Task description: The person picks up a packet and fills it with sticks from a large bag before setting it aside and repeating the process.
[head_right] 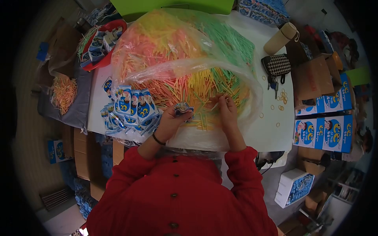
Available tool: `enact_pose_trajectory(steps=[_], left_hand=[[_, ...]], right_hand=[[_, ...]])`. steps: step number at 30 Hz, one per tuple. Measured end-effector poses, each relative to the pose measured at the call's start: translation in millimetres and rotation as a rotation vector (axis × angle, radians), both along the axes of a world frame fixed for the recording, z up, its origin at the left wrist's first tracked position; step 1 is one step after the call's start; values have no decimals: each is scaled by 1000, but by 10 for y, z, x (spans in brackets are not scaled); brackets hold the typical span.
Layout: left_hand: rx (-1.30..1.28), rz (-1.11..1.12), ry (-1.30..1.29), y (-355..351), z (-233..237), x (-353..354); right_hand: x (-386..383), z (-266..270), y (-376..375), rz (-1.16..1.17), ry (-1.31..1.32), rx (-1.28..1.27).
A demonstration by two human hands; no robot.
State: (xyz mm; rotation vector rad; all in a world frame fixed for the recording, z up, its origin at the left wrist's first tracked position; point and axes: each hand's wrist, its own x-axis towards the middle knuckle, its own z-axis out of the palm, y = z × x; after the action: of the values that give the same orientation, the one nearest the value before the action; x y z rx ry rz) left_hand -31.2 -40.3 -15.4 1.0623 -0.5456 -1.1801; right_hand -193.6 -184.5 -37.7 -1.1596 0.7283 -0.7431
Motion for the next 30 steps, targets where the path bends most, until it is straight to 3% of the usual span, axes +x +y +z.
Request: enact_pose_trajectory(steps=[2, 3, 11, 12, 14, 18, 20, 24, 30], left_hand=[[29, -34, -60, 9, -92, 13], [33, -26, -62, -1, -69, 2], [25, 60, -572, -30, -44, -35], [24, 59, -572, -35, -26, -38], [6, 64, -652, -37, -4, -48], [-46, 98, -621, -46, 27, -74], [-99, 42, -580, -36, 115, -68], [-86, 128, -584, -68, 0, -97], [40, 9, -552, -33, -25, -51]], right_hand=[[70, 167, 72, -164, -174, 256], [98, 233, 86, -156, -175, 261], [256, 852, 356, 47, -331, -114], [279, 869, 374, 46, -332, -116], [321, 888, 408, 135, -238, -379], [410, 873, 476, 152, -202, -446], [420, 742, 486, 144, -69, -615], [415, 644, 516, 116, 11, -640], [413, 802, 433, 69, -196, -317]])
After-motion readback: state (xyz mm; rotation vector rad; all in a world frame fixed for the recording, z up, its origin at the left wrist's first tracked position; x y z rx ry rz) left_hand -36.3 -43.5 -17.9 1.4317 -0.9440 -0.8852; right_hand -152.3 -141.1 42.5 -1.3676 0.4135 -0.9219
